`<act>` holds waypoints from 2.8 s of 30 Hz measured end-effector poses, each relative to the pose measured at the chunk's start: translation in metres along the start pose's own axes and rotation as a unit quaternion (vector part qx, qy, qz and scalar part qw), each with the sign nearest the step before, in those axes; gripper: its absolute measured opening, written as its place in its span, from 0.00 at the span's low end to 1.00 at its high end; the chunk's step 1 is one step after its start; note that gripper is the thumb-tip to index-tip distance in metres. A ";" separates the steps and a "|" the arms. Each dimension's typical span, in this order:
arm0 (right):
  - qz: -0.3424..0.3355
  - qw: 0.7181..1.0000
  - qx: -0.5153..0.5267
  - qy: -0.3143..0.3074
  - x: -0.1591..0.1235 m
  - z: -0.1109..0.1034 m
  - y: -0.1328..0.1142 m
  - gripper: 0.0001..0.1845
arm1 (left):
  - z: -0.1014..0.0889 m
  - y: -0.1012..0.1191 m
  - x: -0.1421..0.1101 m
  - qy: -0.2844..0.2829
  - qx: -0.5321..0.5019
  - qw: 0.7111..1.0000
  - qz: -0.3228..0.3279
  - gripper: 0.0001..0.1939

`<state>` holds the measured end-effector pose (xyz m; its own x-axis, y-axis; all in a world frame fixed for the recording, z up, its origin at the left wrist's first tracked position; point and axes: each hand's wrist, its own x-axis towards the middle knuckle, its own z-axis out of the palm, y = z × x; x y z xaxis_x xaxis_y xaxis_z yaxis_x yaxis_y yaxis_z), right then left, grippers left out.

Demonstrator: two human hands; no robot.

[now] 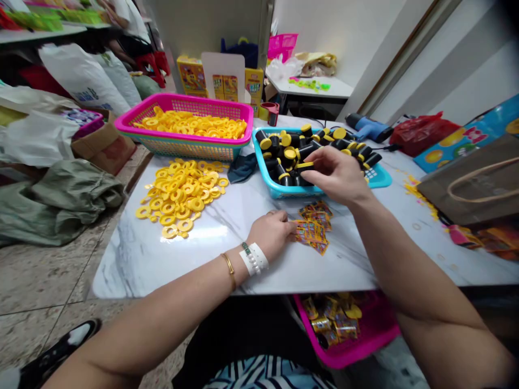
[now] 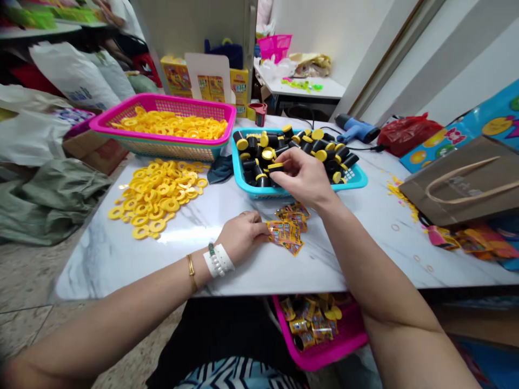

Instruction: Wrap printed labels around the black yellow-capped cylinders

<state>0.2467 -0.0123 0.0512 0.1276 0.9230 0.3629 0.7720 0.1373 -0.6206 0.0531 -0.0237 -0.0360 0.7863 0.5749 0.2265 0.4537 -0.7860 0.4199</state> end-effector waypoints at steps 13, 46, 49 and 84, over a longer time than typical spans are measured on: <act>-0.089 0.923 -0.166 -0.335 -0.099 0.008 -0.041 0.28 | -0.042 -0.037 0.001 0.108 -0.340 0.921 -0.157 0.06; -0.045 0.957 0.052 -0.280 -0.015 0.009 -0.051 0.12 | -0.073 -0.025 -0.014 0.124 -0.340 0.924 -0.121 0.08; -0.037 0.968 0.074 -0.236 -0.018 0.017 -0.050 0.16 | -0.070 -0.024 -0.014 0.217 -0.320 0.911 -0.148 0.08; -0.078 0.946 0.078 -0.303 -0.119 0.006 -0.008 0.24 | -0.067 -0.030 -0.007 0.189 -0.721 0.597 -0.297 0.13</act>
<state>0.2216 -0.1214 0.0092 -0.3981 0.9171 0.0222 0.6446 0.2969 -0.7045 0.0058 0.0111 0.0085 0.3919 0.8794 -0.2704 -0.4414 0.4376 0.7834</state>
